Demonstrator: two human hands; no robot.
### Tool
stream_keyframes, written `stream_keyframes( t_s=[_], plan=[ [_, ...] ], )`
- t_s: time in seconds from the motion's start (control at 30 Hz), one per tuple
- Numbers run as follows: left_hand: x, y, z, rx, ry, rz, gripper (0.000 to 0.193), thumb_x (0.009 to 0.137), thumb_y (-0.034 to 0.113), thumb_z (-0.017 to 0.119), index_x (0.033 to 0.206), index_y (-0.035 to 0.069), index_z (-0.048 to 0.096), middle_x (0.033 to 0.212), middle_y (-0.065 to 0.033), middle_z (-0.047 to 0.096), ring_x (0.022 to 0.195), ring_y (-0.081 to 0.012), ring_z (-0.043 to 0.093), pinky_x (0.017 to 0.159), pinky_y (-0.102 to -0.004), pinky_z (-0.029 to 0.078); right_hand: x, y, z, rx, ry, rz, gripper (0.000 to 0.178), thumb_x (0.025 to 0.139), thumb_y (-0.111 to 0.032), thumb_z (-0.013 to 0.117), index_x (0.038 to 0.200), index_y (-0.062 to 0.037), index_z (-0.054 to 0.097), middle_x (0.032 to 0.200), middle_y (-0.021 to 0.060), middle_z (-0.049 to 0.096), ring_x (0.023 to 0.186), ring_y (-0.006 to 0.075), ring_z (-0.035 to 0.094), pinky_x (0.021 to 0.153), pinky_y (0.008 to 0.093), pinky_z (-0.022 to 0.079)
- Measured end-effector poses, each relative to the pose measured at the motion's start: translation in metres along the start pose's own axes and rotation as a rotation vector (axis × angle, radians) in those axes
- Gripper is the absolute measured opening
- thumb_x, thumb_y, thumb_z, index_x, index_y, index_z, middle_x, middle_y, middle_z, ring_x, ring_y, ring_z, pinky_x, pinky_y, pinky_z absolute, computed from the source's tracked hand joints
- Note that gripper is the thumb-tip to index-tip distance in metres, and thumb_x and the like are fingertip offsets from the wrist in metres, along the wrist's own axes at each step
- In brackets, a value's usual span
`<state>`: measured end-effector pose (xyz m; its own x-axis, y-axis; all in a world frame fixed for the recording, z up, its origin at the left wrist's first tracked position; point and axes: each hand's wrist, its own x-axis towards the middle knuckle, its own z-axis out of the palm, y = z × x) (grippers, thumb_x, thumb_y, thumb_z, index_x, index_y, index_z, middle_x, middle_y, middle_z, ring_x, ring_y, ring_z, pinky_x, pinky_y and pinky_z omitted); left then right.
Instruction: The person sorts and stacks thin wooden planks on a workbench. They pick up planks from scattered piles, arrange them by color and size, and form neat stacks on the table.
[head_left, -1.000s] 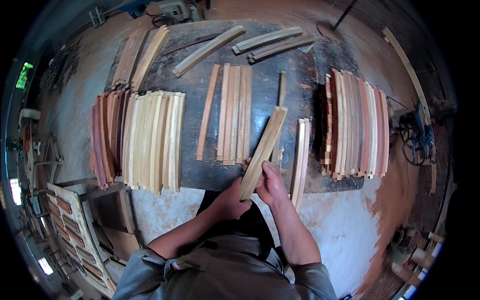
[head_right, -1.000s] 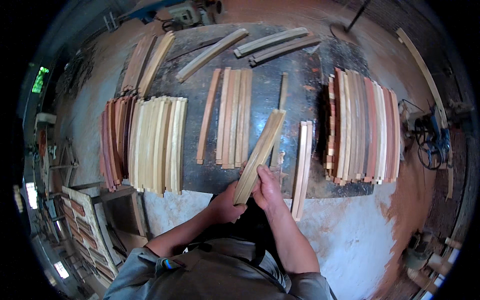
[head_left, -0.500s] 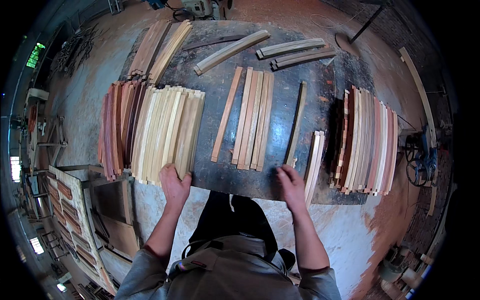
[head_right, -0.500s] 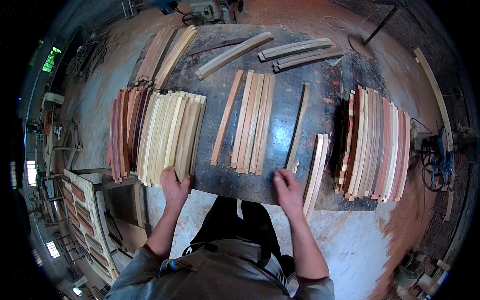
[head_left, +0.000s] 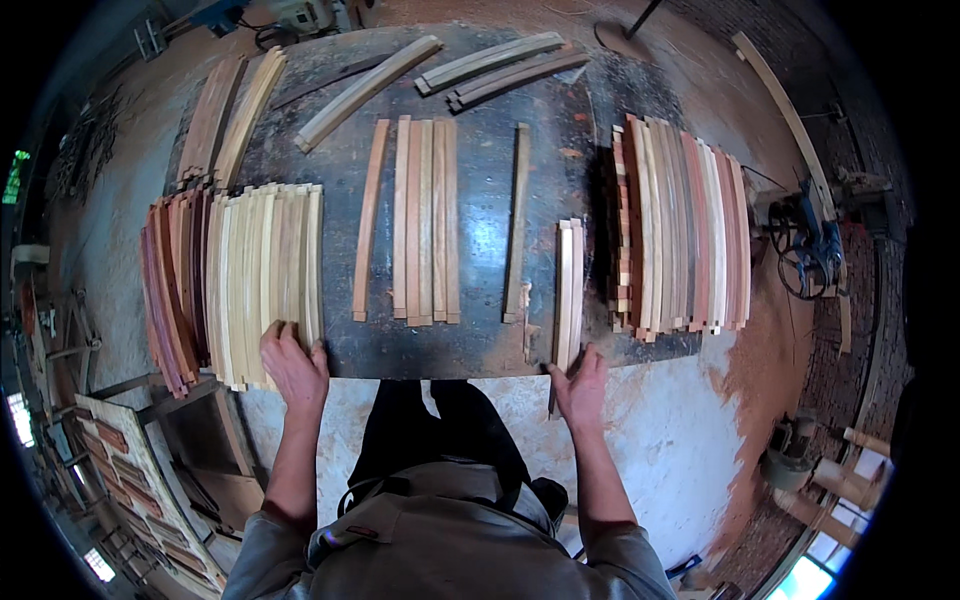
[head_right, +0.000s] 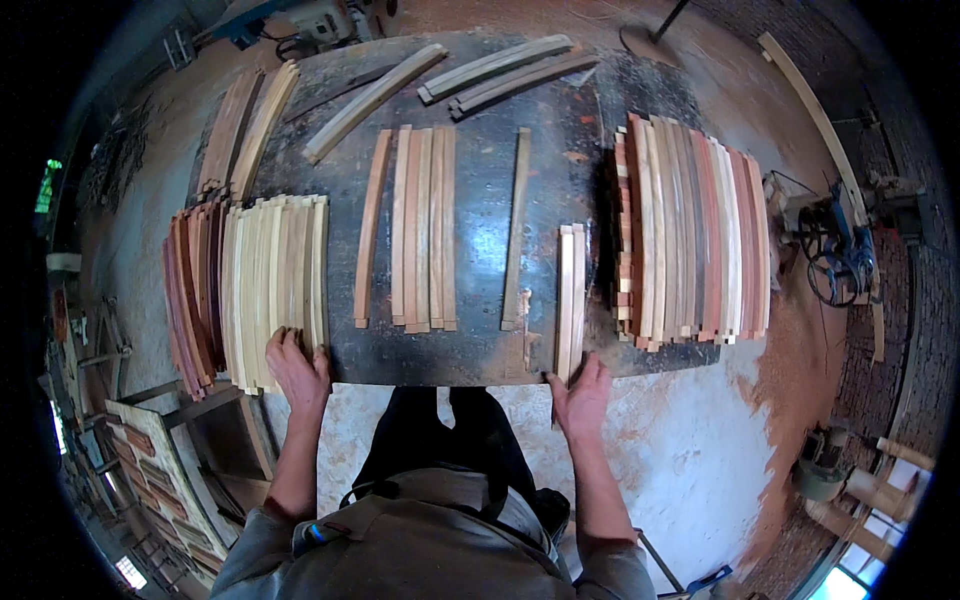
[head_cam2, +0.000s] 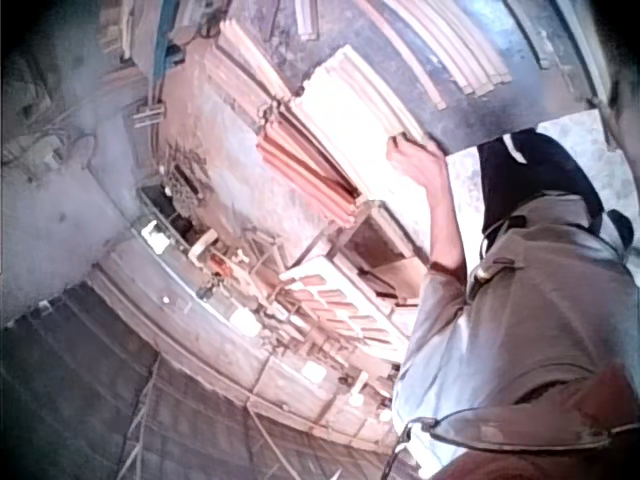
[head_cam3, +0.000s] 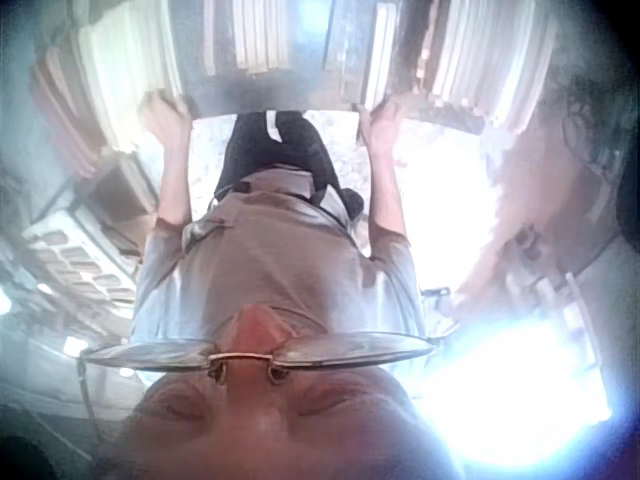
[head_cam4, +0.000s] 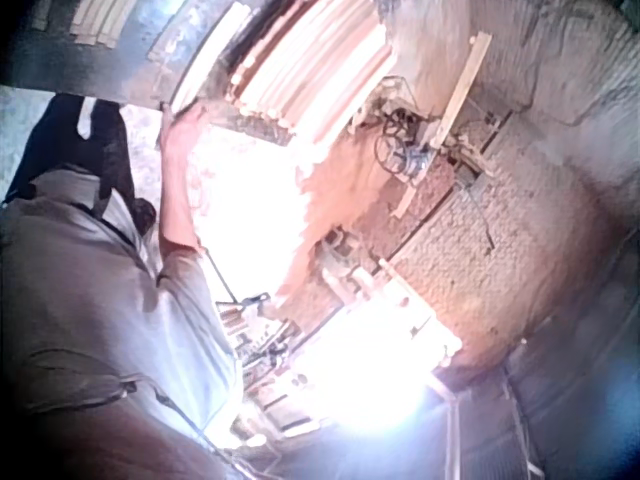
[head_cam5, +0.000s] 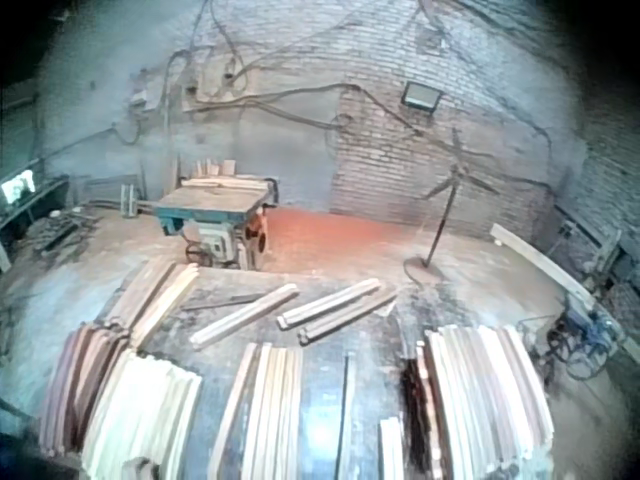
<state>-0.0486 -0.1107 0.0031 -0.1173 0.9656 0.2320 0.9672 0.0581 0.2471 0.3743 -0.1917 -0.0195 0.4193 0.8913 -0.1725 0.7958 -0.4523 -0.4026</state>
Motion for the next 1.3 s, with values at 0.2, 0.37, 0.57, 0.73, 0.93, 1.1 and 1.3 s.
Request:
stream_keyframes(
  t_s=[0.2,0.37,0.57,0.73,0.93,1.1,1.3],
  plan=[
    [0.016,0.056,0.014,-0.227,-0.216,0.089,0.046,0.080,0.005,0.067,0.122,-0.006,0.052,0.124,-0.0229,0.054,0.115,-0.0409,0.051,0.100,-0.0452,0.042,-0.001,-0.016,0.001,-0.070,-0.098,0.100,0.076,0.076,-0.029,0.080,0.133,0.0047,0.042,0.114,0.0271,0.052,0.106,0.0438,0.054,0.091,0.0471,0.047],
    [0.034,0.088,0.021,-0.318,-0.216,0.164,0.040,0.081,0.005,0.066,0.119,-0.003,0.056,0.117,-0.0219,0.058,0.111,-0.0402,0.054,0.096,-0.0454,0.045,0.005,-0.009,0.005,0.050,-0.082,0.020,0.061,0.080,-0.023,0.075,0.124,0.0034,0.043,0.108,0.0276,0.054,0.102,0.0449,0.054,0.087,0.0507,0.048],
    [0.020,0.111,0.023,-0.401,-0.363,0.197,0.036,0.082,0.006,0.066,0.116,-0.003,0.058,0.113,-0.0206,0.060,0.108,-0.0396,0.056,0.094,-0.0447,0.046,0.032,-0.033,0.010,0.123,0.063,-0.064,0.053,0.082,-0.024,0.071,0.119,0.0065,0.048,0.105,0.0277,0.055,0.099,0.0450,0.054,0.087,0.0498,0.047],
    [0.013,0.109,0.022,-0.348,-0.305,0.175,0.036,0.082,0.006,0.066,0.116,-0.002,0.058,0.112,-0.0211,0.060,0.107,-0.0391,0.057,0.093,-0.0446,0.046,0.060,-0.055,0.010,0.000,-0.024,0.084,0.059,0.082,-0.025,0.073,0.125,0.0045,0.047,0.114,0.0259,0.054,0.106,0.0429,0.054,0.089,0.0488,0.048],
    [0.018,0.094,0.023,-0.355,-0.322,0.107,0.033,0.083,0.009,0.065,0.114,-0.001,0.060,0.108,-0.0195,0.063,0.103,-0.0372,0.060,0.089,-0.0433,0.049,0.063,-0.084,0.006,0.086,0.229,-0.311,0.066,0.079,-0.019,0.076,0.131,0.0065,0.045,0.115,0.0264,0.055,0.108,0.0421,0.051,0.092,0.0474,0.045],
    [0.007,0.122,0.033,-0.358,-0.463,0.141,0.032,0.084,0.012,0.065,0.115,0.003,0.062,0.104,-0.0178,0.064,0.098,-0.0365,0.062,0.084,-0.0450,0.051,0.068,-0.120,0.035,0.121,-0.144,-0.088,0.059,0.086,-0.020,0.070,0.130,0.0067,0.041,0.117,0.0294,0.054,0.101,0.0467,0.058,0.087,0.0503,0.050],
    [-0.014,0.141,0.063,-0.683,-0.686,-0.093,0.033,0.090,0.018,0.062,0.118,-0.001,0.060,0.108,-0.0159,0.066,0.085,-0.0305,0.067,0.078,-0.0393,0.053,0.074,-0.127,0.045,0.167,-0.182,-0.071,0.039,0.089,-0.015,0.063,0.118,0.0040,0.047,0.112,0.0315,0.056,0.101,0.0486,0.058,0.087,0.0515,0.049]
  ],
)
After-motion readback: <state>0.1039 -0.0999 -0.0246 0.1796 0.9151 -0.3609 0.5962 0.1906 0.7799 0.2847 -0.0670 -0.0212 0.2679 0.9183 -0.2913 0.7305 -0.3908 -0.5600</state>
